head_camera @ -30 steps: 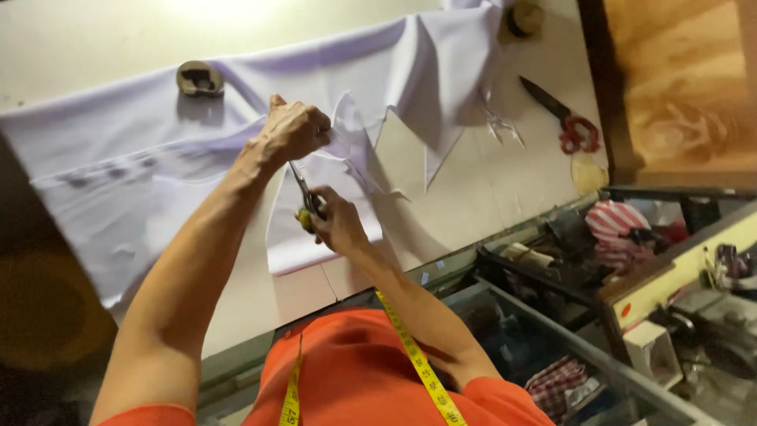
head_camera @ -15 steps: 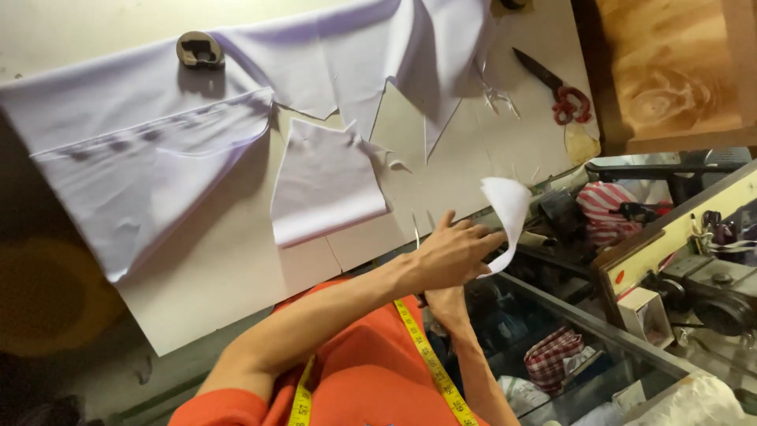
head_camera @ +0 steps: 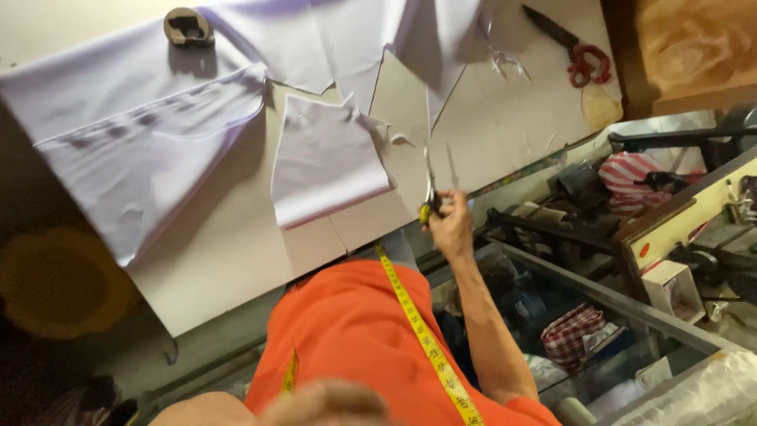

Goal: The person places a paper pattern on a large piece of white fabric and cuts around it with scissors. After cutting one piece, the person removes the pattern, repositions the fabric, and cuts a second piece using the same pattern.

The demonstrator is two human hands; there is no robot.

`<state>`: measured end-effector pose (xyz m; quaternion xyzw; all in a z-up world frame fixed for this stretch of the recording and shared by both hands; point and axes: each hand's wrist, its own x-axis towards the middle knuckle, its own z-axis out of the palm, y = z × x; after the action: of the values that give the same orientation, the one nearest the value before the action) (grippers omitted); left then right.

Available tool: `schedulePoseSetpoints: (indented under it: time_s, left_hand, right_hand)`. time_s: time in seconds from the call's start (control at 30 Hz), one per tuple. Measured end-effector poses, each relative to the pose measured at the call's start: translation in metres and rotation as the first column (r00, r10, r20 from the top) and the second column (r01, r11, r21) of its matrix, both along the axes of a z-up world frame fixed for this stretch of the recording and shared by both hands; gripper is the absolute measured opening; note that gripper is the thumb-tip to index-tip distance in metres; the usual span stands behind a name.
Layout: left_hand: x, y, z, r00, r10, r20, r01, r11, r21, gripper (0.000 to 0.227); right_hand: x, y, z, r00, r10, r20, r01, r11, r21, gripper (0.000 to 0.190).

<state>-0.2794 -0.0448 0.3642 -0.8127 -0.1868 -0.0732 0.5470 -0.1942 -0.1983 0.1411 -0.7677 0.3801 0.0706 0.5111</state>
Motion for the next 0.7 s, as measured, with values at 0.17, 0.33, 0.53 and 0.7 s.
schedulePoseSetpoints:
  time_s: [0.17, 0.33, 0.53, 0.7]
  left_hand:
    - [0.157, 0.131, -0.066, 0.633, -0.562, 0.533, 0.084, -0.635, -0.768, 0.048]
    - [0.156, 0.127, -0.272, 0.643, -0.693, 0.326, 0.243, -0.220, -0.945, 0.071]
    - [0.154, 0.129, -0.328, 0.489, -0.811, 0.320, 0.492, -0.047, -0.870, 0.028]
    - [0.166, 0.130, -0.341, 0.499, -0.821, 0.276, 0.444, -0.031, -0.896, 0.008]
  right_hand:
    - [0.016, -0.048, -0.067, 0.993, 0.119, 0.025, -0.082, 0.807, -0.585, 0.027]
    - [0.047, -0.056, -0.103, 0.982, 0.127, -0.139, -0.188, 0.673, -0.715, 0.023]
    - [0.081, -0.042, -0.084, 0.885, 0.226, -0.407, -0.431, 0.729, -0.532, 0.017]
    - [0.087, -0.051, -0.094, 0.849, 0.348, -0.398, -0.510, 0.735, -0.447, 0.030]
